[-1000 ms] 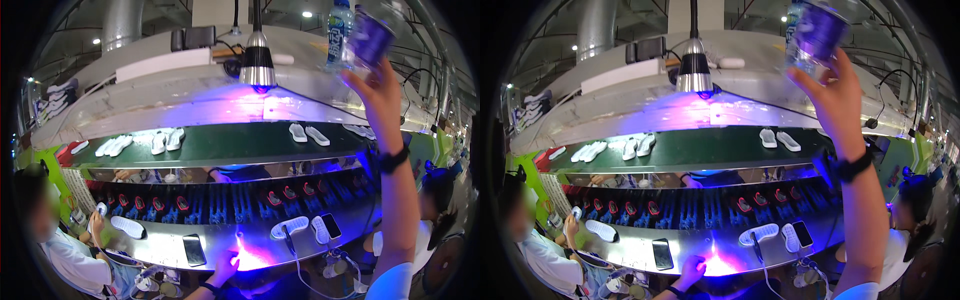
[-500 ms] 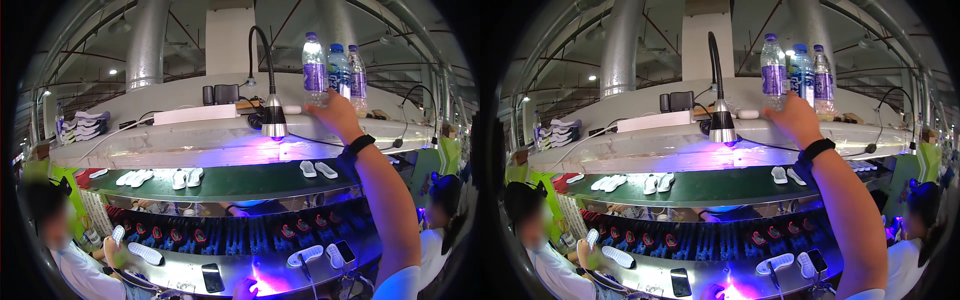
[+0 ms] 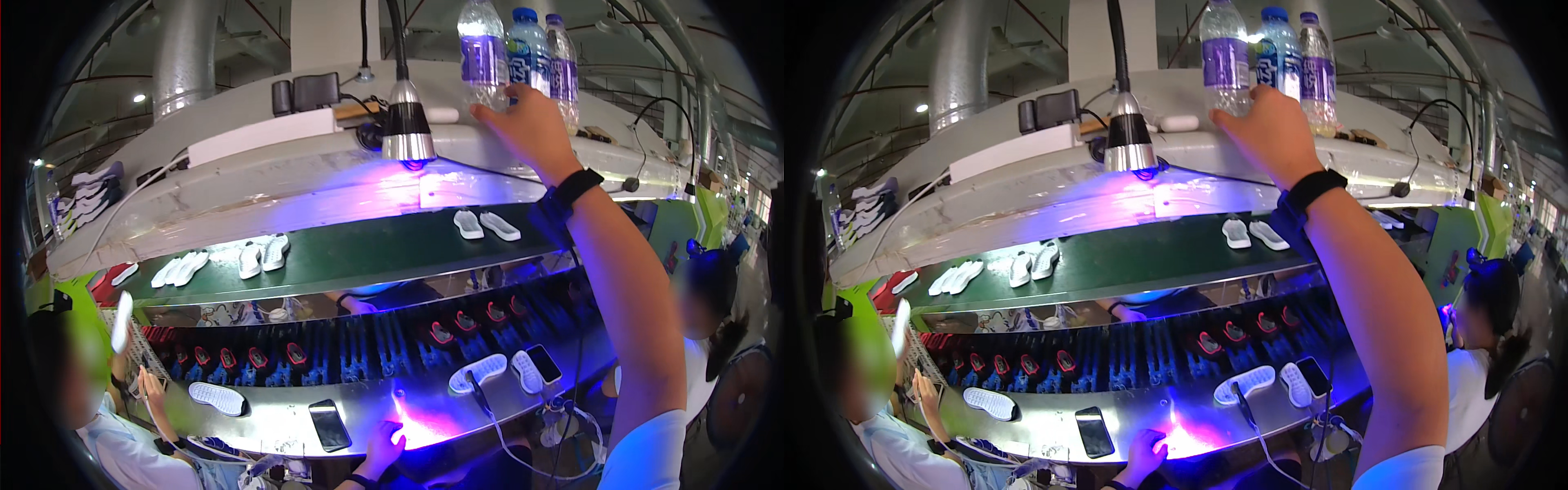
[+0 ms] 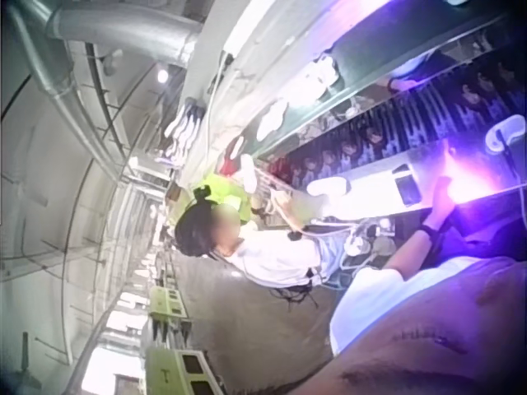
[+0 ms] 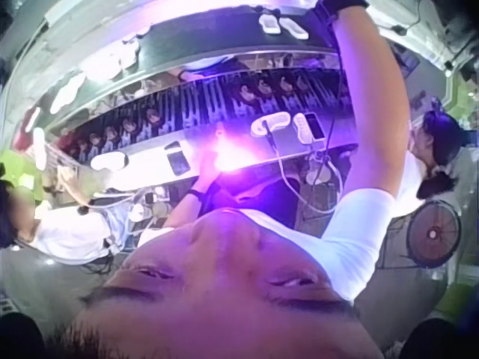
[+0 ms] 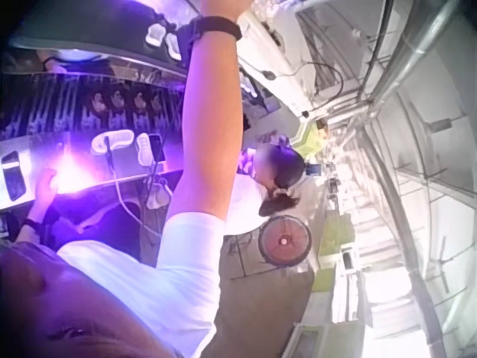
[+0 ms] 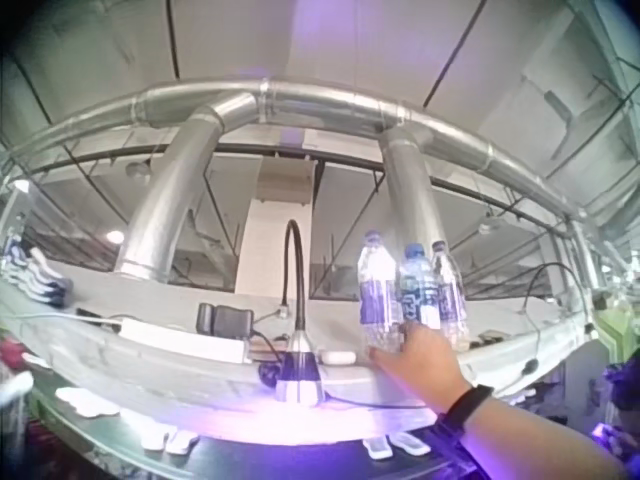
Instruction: Applying glue or adhesive to shoe uppers and soles using a brush on a factory assembly line.
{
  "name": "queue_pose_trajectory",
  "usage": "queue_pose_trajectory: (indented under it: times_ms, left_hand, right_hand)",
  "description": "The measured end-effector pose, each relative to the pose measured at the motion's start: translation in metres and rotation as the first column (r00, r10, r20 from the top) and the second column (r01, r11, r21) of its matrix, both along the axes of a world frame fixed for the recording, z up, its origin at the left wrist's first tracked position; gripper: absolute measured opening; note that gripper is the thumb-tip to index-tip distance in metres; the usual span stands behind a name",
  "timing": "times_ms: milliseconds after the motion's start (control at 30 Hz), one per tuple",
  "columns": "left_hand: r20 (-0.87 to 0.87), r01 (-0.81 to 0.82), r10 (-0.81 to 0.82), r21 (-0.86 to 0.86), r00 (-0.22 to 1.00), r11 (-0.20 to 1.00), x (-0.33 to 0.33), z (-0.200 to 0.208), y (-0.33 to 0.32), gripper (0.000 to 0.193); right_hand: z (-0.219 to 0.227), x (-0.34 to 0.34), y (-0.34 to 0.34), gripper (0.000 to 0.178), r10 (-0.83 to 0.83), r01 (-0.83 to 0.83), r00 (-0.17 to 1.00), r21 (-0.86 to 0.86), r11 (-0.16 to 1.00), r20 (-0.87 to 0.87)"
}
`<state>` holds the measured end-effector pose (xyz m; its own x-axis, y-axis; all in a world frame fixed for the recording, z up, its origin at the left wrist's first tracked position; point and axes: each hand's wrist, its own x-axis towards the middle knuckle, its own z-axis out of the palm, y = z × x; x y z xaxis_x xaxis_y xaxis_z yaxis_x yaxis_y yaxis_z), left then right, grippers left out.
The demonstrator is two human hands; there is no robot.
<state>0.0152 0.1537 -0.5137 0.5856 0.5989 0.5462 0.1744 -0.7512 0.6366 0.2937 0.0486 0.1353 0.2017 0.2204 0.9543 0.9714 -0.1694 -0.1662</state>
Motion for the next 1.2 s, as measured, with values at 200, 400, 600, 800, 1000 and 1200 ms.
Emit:
queue_pose_trajectory:
  times_ms: [200,400,600,800,1000,1200]
  left_hand:
    - [-0.002,-0.021,0.021,0.059,1.0,0.998,0.001,0.001,-0.004,0.029]
    - [0.012,-0.004,0.003,0.054,1.0,0.999,0.003,0.01,-0.01,0.028]
    - [0.016,-0.016,0.016,0.023,1.0,1.0,0.006,0.003,-0.01,0.029]
    - [0.009,-0.063,0.063,0.013,0.998,0.998,0.006,0.008,-0.013,0.03]
    - [-0.014,-0.024,0.024,-0.021,1.0,0.999,0.01,0.006,-0.013,0.028]
    - [-0.002,-0.019,0.019,-0.024,1.0,1.0,0.013,0.004,-0.011,0.028]
  right_hand:
    - [-0.002,-0.005,-0.003,0.059,-0.04,0.04,0.999,-0.006,0.999,-0.007]
    - [0.002,0.001,-0.008,0.058,-0.007,-0.001,0.995,-0.083,0.997,-0.096]
    - [-0.002,0.01,-0.006,0.058,0.034,-0.039,0.996,-0.054,0.998,-0.08]
    - [0.004,-0.011,-0.009,0.047,0.012,-0.021,0.996,-0.105,0.994,-0.083]
    - [-0.003,-0.006,-0.018,0.054,-0.023,0.02,0.996,-0.034,0.999,-0.088]
    - [-0.004,-0.008,-0.02,0.056,0.004,-0.005,0.997,-0.024,1.0,-0.074]
